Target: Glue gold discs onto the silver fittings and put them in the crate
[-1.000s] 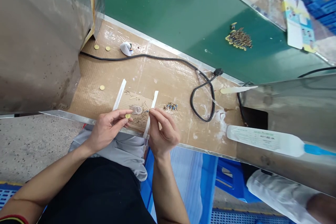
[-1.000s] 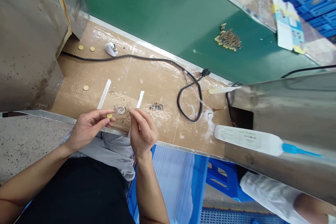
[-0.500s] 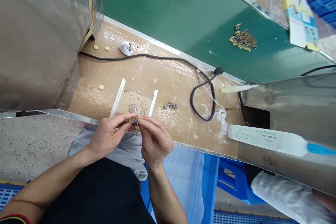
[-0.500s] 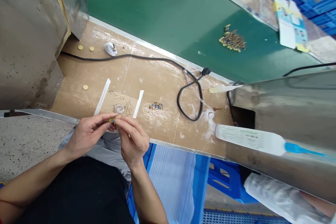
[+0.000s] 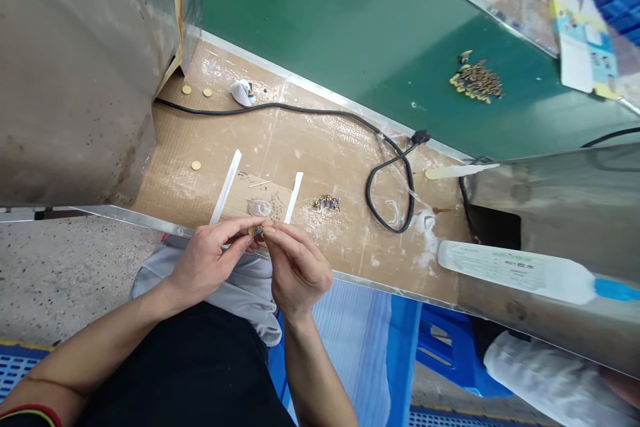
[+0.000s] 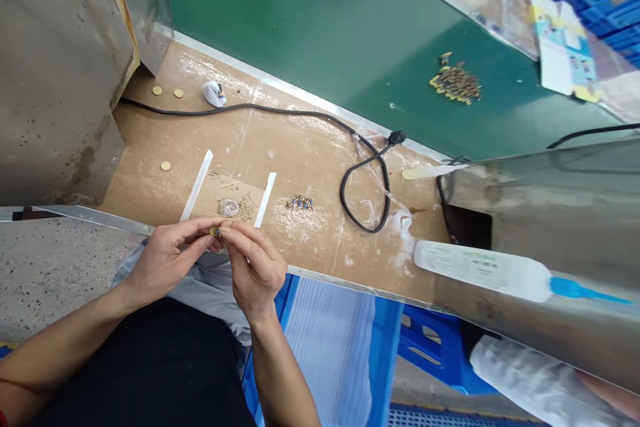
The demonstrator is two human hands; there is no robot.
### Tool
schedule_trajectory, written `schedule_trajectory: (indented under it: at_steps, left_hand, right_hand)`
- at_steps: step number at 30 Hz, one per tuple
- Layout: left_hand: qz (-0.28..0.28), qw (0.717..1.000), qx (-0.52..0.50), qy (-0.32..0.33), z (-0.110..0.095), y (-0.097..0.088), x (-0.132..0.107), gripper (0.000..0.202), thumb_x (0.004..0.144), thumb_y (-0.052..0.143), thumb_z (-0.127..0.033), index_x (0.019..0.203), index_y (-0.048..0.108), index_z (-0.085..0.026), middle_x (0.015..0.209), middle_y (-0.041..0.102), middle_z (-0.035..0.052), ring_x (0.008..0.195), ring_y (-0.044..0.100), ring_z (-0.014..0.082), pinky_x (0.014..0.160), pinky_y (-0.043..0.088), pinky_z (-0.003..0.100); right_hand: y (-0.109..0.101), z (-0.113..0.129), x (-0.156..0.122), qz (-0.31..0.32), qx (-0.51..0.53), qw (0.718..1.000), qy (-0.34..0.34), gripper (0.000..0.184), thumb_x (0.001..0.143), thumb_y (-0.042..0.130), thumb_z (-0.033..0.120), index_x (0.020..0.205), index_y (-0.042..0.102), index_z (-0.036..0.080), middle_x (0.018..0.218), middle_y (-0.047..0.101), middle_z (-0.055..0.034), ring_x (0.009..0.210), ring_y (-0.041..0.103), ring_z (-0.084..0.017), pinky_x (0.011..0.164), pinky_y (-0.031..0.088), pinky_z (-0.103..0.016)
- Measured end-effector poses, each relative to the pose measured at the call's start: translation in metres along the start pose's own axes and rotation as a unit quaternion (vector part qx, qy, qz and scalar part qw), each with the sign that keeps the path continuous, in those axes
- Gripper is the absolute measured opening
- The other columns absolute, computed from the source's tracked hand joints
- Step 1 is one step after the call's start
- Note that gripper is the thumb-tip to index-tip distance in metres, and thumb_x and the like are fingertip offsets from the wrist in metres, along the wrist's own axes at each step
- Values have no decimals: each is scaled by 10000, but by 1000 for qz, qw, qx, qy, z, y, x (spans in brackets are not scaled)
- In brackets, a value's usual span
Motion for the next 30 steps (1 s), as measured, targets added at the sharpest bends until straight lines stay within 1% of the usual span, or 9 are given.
schedule_trajectory:
  at_steps: [8, 11, 15, 20, 26, 30]
  left_hand:
    - [-18, 996, 74, 43, -4, 0, -3, 388, 1104, 658, -122, 1435, 801, -263, 1325, 882, 4, 1038, 881, 153, 999, 700, 235]
    - [-23, 992, 109, 60, -6, -1, -5, 396, 1108, 650, -112, 1461, 778, -239, 1316, 885, 21, 1057, 885, 167, 1017, 702, 251]
    - [-22, 985, 144, 90, -7, 0, -7, 402, 1122, 630, -99, 1495, 740, -204, 1297, 889, 39, 1083, 885, 169, 1015, 696, 240]
    - [-24, 975, 183, 125, -9, 3, -12, 404, 1139, 601, -99, 1521, 706, -176, 1370, 866, 73, 1158, 877, 193, 1038, 698, 261]
    - [-25, 973, 196, 120, -15, 5, -16, 425, 1142, 589, -103, 1545, 683, -202, 1422, 847, 68, 1194, 870, 203, 1059, 701, 286]
    - [-25, 978, 184, 98, -18, 5, -15, 404, 1112, 612, -78, 1481, 719, -204, 1368, 868, 51, 1180, 872, 194, 1071, 692, 276]
  right_hand:
    - [-1, 2, 0, 7, 0, 1000, -8, 505, 991, 819, -5, 1343, 850, 356, 1215, 882, -10, 1071, 869, -189, 940, 749, -325]
    - [-2, 2, -1, 11, 0, 1000, -12, 534, 986, 814, -22, 1360, 844, 359, 1227, 880, -11, 1076, 867, -186, 942, 749, -322]
    - [-5, 1, -3, 17, -5, 999, -29, 567, 979, 804, -43, 1383, 837, 355, 1246, 878, -20, 1083, 870, -196, 949, 755, -336]
    - [-8, 2, -7, 15, -31, 998, -58, 592, 975, 798, -48, 1413, 825, 349, 1242, 882, -30, 1061, 879, -208, 945, 763, -351]
    - [-9, 8, -9, 5, -45, 996, -80, 583, 981, 780, -49, 1423, 821, 329, 1258, 884, -41, 1050, 885, -219, 918, 771, -356]
    - [-8, 11, -12, -3, -55, 994, -97, 577, 982, 774, -54, 1430, 818, 308, 1265, 883, -53, 1046, 884, -222, 919, 770, -363]
Point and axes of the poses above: each hand's wrist, its own x-axis towards the middle knuckle, its own y-axis out of the palm, z = x × y, the point moved 3 cm from there along x, towards the middle knuckle
